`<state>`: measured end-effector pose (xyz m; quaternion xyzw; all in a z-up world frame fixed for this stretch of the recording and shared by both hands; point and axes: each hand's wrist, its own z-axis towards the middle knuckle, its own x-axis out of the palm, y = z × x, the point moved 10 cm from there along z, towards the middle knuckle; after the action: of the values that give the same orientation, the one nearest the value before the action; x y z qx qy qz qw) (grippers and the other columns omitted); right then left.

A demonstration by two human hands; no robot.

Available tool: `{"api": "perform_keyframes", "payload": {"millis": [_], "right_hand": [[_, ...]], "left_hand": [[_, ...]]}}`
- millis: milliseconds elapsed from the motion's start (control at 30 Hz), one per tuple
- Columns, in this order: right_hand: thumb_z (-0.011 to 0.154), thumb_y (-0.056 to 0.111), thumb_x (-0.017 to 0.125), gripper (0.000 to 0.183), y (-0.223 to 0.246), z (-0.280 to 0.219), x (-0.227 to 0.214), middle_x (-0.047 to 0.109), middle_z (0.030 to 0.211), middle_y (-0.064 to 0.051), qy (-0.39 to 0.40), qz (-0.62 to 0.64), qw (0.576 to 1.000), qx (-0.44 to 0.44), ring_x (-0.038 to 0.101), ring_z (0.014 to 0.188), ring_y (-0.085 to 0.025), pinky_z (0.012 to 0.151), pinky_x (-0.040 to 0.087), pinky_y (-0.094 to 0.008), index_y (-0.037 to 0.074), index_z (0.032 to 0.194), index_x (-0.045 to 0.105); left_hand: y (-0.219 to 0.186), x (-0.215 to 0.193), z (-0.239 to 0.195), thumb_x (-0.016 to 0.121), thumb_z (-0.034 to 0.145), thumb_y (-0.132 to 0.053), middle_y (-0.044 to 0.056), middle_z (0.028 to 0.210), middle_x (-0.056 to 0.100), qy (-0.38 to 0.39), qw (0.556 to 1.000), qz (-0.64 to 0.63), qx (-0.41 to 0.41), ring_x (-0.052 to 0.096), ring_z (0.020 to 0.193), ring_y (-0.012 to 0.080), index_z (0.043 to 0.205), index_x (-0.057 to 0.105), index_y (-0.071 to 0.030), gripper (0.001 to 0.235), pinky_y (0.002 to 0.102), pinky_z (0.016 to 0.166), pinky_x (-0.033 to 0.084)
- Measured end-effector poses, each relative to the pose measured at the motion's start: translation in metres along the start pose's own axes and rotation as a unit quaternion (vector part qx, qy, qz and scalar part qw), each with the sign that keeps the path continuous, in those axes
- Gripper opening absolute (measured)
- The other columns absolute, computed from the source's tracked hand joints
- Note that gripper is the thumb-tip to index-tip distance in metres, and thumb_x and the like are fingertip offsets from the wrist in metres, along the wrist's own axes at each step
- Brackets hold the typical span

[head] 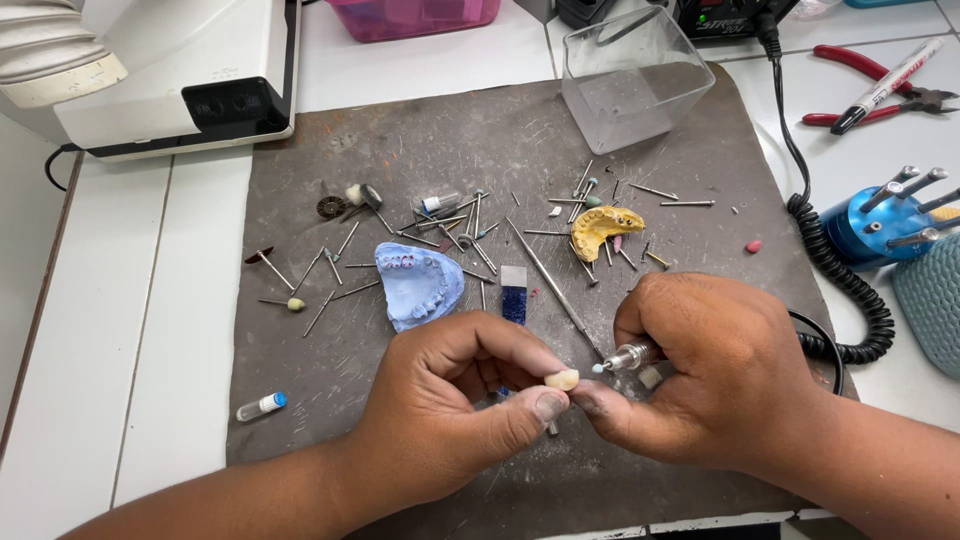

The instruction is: The person places a small artificial tooth into a yellow dental cast, then uses a rotary handpiece to grind and shape the tooth. They repeatedly test the fit against a blue opposing cast, adjusting the tooth and cast positions to check occlusion.

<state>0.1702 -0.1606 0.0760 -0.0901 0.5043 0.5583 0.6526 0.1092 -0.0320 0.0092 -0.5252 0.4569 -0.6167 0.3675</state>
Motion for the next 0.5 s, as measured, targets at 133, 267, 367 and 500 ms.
{"api": "perform_keyframes", "payload": {"millis": [133, 267, 367, 500], "right_hand": [[0.061, 0.044, 0.085, 0.047, 0.001, 0.0, 0.002, 0.052, 0.055, -0.01, 0.006, -0.026, 1.0, -0.015, 0.054, 0.047, -0.03, 0.044, 0.041, -0.042, 0.007, 0.065, 0.057], [0.062, 0.047, 0.081, 0.046, 0.001, 0.001, 0.003, 0.052, 0.055, -0.009, 0.008, -0.04, 0.999, -0.026, 0.055, 0.048, -0.03, 0.045, 0.043, -0.042, 0.008, 0.065, 0.057], [0.063, 0.05, 0.08, 0.047, 0.005, 0.001, 0.002, 0.05, 0.053, -0.008, 0.006, -0.056, 0.998, -0.04, 0.055, 0.047, -0.03, 0.045, 0.042, -0.043, 0.01, 0.061, 0.055], [0.064, 0.053, 0.08, 0.05, 0.008, 0.002, 0.003, 0.048, 0.05, -0.006, 0.012, -0.059, 0.997, -0.048, 0.055, 0.044, -0.027, 0.042, 0.042, -0.041, 0.01, 0.058, 0.054]], "left_hand": [[-0.013, 0.002, -0.002, 0.076, 0.096, 0.0, 0.01, 0.111, 0.074, 0.015, 0.996, 0.062, 0.064, 0.073, 0.104, 0.0144, 0.11, 0.07, -0.001, 0.015, 0.03, 0.094, 0.062], [-0.028, 0.004, -0.005, 0.078, 0.093, 0.002, 0.01, 0.111, 0.075, 0.024, 0.977, 0.171, 0.128, 0.075, 0.103, 0.0148, 0.108, 0.072, -0.004, 0.018, 0.028, 0.091, 0.063], [-0.034, 0.007, -0.007, 0.079, 0.091, 0.003, 0.009, 0.109, 0.076, 0.028, 0.967, 0.205, 0.15, 0.076, 0.1, 0.0144, 0.108, 0.072, -0.005, 0.02, 0.026, 0.087, 0.064], [-0.037, 0.01, -0.008, 0.08, 0.09, 0.002, 0.009, 0.107, 0.076, 0.034, 0.96, 0.228, 0.16, 0.077, 0.094, 0.0128, 0.108, 0.073, -0.005, 0.021, 0.024, 0.077, 0.064]]}}
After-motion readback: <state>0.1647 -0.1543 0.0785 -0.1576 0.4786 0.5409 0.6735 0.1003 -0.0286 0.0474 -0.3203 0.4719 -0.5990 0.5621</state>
